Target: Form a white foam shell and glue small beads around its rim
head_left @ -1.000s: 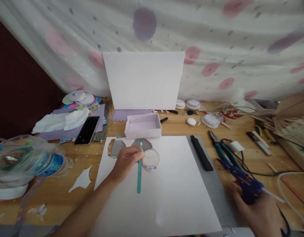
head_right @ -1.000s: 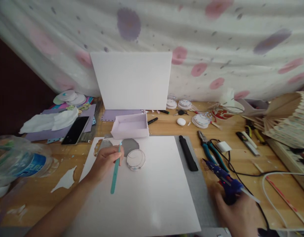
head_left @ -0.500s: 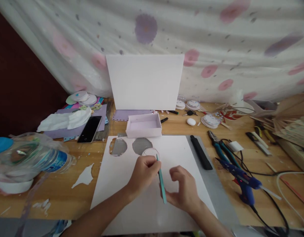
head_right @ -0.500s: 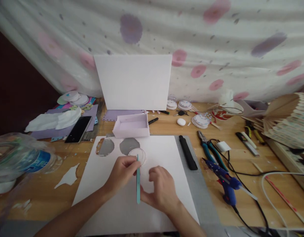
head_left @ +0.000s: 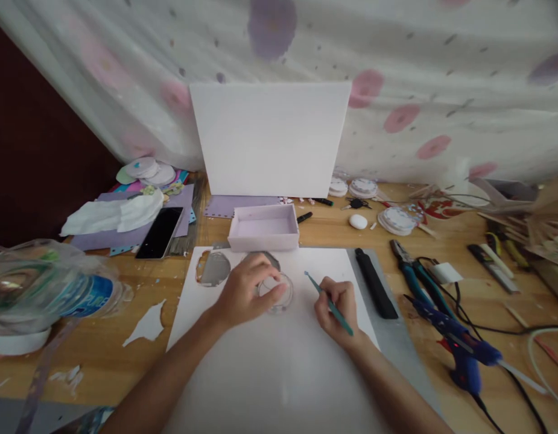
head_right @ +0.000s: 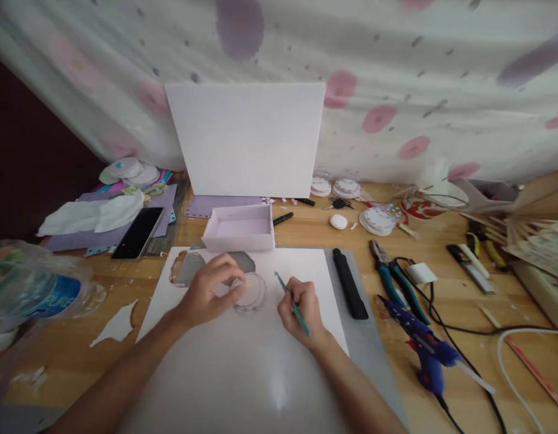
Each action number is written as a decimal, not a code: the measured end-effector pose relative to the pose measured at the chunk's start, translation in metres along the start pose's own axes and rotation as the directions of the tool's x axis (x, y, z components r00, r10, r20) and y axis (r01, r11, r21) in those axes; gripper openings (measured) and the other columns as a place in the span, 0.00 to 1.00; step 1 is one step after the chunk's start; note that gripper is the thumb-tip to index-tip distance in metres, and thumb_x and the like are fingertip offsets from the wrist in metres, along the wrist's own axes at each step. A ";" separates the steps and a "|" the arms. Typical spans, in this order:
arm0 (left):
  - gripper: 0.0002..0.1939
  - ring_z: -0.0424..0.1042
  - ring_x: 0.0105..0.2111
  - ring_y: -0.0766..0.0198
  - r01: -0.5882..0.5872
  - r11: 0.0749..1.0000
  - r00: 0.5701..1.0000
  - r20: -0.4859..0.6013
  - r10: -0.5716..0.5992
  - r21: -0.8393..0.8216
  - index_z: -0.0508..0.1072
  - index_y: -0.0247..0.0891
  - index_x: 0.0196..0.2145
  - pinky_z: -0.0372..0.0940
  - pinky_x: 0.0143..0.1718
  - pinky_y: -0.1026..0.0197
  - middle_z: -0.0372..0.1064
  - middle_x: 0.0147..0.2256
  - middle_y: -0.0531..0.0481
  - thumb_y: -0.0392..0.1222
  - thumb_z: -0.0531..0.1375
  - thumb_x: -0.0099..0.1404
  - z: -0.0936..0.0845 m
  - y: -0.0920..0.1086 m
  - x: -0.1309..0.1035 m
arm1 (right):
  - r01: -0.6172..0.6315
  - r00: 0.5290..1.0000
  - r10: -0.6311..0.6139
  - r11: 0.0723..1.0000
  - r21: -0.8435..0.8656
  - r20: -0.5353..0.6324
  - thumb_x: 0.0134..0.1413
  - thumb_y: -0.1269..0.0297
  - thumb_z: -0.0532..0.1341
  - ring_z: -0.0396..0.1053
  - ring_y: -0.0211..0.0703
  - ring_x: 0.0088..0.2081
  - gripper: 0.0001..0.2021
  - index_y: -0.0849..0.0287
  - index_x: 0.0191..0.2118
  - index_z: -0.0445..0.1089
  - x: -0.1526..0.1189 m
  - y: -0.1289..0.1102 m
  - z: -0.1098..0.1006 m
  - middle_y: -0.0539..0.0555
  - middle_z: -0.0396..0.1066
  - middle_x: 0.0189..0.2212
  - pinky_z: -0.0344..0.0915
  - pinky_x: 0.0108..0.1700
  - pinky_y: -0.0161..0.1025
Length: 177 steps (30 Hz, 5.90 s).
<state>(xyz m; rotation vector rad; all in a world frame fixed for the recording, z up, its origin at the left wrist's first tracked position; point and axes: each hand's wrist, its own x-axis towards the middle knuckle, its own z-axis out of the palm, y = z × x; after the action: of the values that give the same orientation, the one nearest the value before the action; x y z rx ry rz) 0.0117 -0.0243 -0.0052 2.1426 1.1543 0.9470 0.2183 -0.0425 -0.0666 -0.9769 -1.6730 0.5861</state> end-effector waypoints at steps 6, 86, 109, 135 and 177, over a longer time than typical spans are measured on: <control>0.47 0.56 0.56 0.46 -0.043 0.999 0.959 0.280 0.045 -0.013 0.57 0.41 0.59 0.53 0.57 0.49 0.55 0.57 0.38 0.59 0.68 0.45 0.001 -0.034 -0.001 | -0.210 0.975 0.185 0.949 0.234 0.125 0.58 0.71 0.47 0.42 0.34 0.19 0.10 0.52 0.32 0.42 -0.005 0.003 -0.003 0.42 0.42 0.22 0.44 0.20 0.32; 0.35 0.62 0.55 0.55 -0.107 0.994 0.927 0.359 0.109 -0.023 0.61 0.43 0.55 0.55 0.58 0.53 0.63 0.55 0.47 0.45 0.66 0.51 0.017 -0.050 -0.008 | 0.106 0.877 -0.110 0.994 0.034 0.468 0.46 0.78 0.51 0.44 0.35 0.21 0.17 0.52 0.33 0.41 -0.016 0.003 0.000 0.42 0.44 0.22 0.45 0.25 0.36; 0.34 0.62 0.56 0.54 -0.093 0.995 0.925 0.368 0.097 -0.027 0.61 0.44 0.55 0.55 0.58 0.51 0.63 0.56 0.46 0.43 0.65 0.50 0.016 -0.049 -0.009 | 0.008 0.880 -0.034 0.998 0.056 0.474 0.42 0.78 0.53 0.45 0.33 0.20 0.16 0.53 0.32 0.45 -0.012 0.000 -0.002 0.42 0.49 0.22 0.44 0.24 0.35; 0.13 0.63 0.52 0.54 0.073 0.902 0.956 -0.288 0.058 0.425 0.67 0.41 0.47 0.58 0.53 0.46 0.70 0.45 0.46 0.36 0.53 0.65 -0.006 -0.076 -0.003 | -0.495 0.796 0.587 0.490 0.718 0.148 0.50 0.66 0.56 0.32 0.31 0.17 0.12 0.53 0.28 0.47 0.011 0.021 -0.005 0.40 0.40 0.18 0.36 0.16 0.29; 0.10 0.64 0.28 0.65 0.009 0.851 0.961 -0.238 0.137 0.526 0.66 0.38 0.21 0.53 0.52 0.51 0.64 0.21 0.57 0.27 0.56 0.55 -0.003 -0.059 -0.014 | 0.332 0.924 -0.190 0.828 -0.451 0.332 0.49 0.76 0.59 0.65 0.39 0.32 0.07 0.57 0.26 0.65 0.084 0.001 0.039 0.49 0.72 0.25 0.49 0.43 0.43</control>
<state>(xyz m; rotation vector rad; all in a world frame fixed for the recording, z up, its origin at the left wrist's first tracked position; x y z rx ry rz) -0.0254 -0.0067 -0.0505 2.5456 1.6376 1.0704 0.1735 0.0318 -0.0345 -1.0279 -2.2353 0.0893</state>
